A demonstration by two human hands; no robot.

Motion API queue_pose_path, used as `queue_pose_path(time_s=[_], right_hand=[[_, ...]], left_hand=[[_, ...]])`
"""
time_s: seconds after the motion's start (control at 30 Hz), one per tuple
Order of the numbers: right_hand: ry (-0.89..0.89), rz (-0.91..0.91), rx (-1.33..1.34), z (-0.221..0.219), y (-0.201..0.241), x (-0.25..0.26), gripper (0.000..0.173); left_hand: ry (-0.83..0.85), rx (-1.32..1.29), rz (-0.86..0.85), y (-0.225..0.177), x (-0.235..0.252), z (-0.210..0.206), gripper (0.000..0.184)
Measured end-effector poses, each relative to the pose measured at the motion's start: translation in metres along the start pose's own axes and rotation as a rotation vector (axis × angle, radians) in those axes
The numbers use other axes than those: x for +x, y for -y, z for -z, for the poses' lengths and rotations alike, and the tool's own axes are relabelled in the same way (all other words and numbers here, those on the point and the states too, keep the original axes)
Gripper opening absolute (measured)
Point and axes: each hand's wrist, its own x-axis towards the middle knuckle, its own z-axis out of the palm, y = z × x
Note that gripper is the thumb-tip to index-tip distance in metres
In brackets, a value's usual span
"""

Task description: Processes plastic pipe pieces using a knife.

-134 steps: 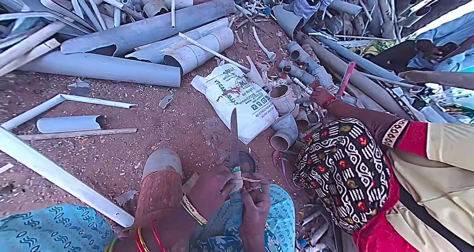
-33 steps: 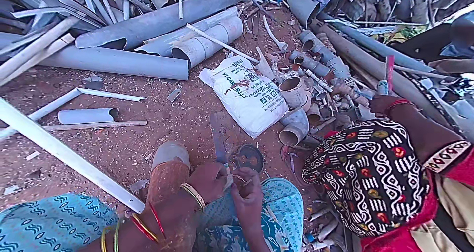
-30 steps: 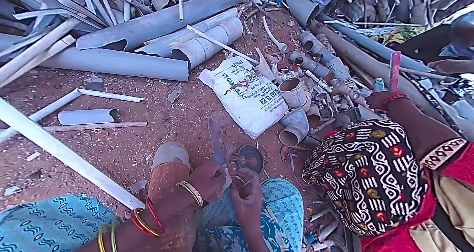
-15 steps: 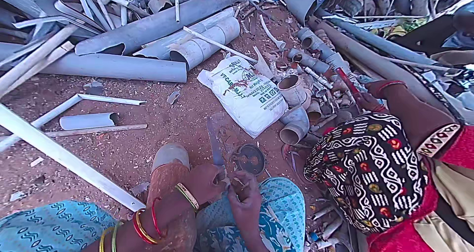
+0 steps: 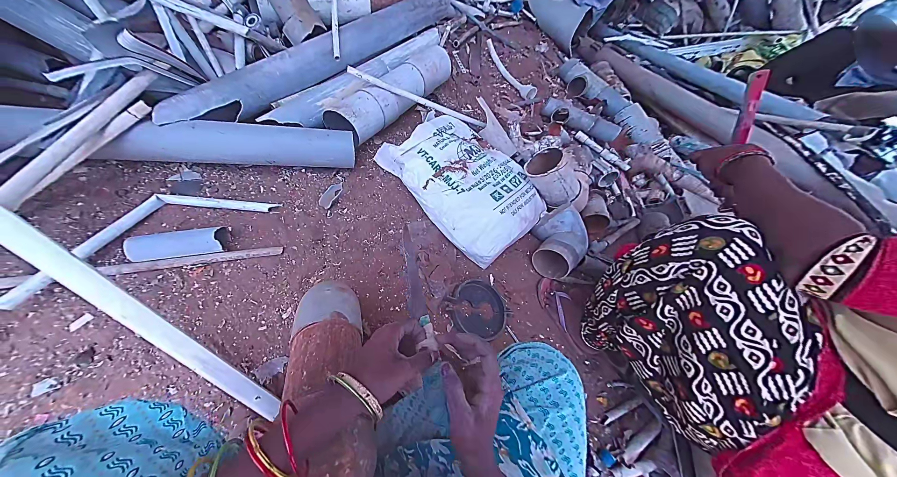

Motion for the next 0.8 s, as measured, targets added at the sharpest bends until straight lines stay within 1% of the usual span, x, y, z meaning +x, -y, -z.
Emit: queue_pose_path(time_s=[0.07, 0.13, 0.2, 0.23, 0.3, 0.4, 0.53, 0.6, 0.67, 0.7, 0.8], right_hand=[[0.014, -0.021, 0.065, 0.008, -0.002, 0.005, 0.022], [-0.023, -0.13, 0.156, 0.013, -0.004, 0.009, 0.02], [-0.081, -0.243, 0.234, 0.015, -0.002, 0.014, 0.027], [-0.097, -0.271, 0.24, 0.016, -0.001, 0.016, 0.029], [-0.096, -0.248, 0.191, 0.018, 0.0, 0.018, 0.03], [-0.068, -0.199, 0.043, 0.023, -0.002, 0.019, 0.026], [0.061, -0.172, -0.042, 0.027, -0.005, 0.02, 0.026], [0.124, -0.135, -0.046, 0.026, -0.005, 0.02, 0.026], [0.15, -0.107, -0.026, 0.026, -0.004, 0.018, 0.022], [0.145, -0.104, 0.002, 0.026, -0.004, 0.018, 0.023], [0.121, -0.15, 0.086, 0.029, -0.006, 0.019, 0.041]], left_hand=[[0.018, 0.003, -0.022, -0.003, -0.001, 0.003, 0.017], [0.029, -0.033, -0.075, -0.001, -0.002, 0.004, 0.012], [0.049, -0.102, -0.11, 0.002, -0.002, 0.003, 0.011], [0.062, -0.142, -0.119, 0.003, -0.002, 0.002, 0.012], [0.083, -0.216, -0.128, 0.006, -0.002, 0.001, 0.015], [0.123, -0.327, -0.157, 0.01, 0.0, 0.0, 0.018], [0.145, -0.53, -0.158, 0.01, -0.001, -0.004, 0.021], [0.128, -0.544, -0.152, 0.008, -0.001, -0.004, 0.019], [0.104, -0.532, -0.159, 0.008, -0.002, -0.004, 0.017], [0.101, -0.525, -0.165, 0.008, -0.002, -0.004, 0.017], [0.106, -0.469, -0.161, 0.006, -0.003, -0.001, 0.024]])
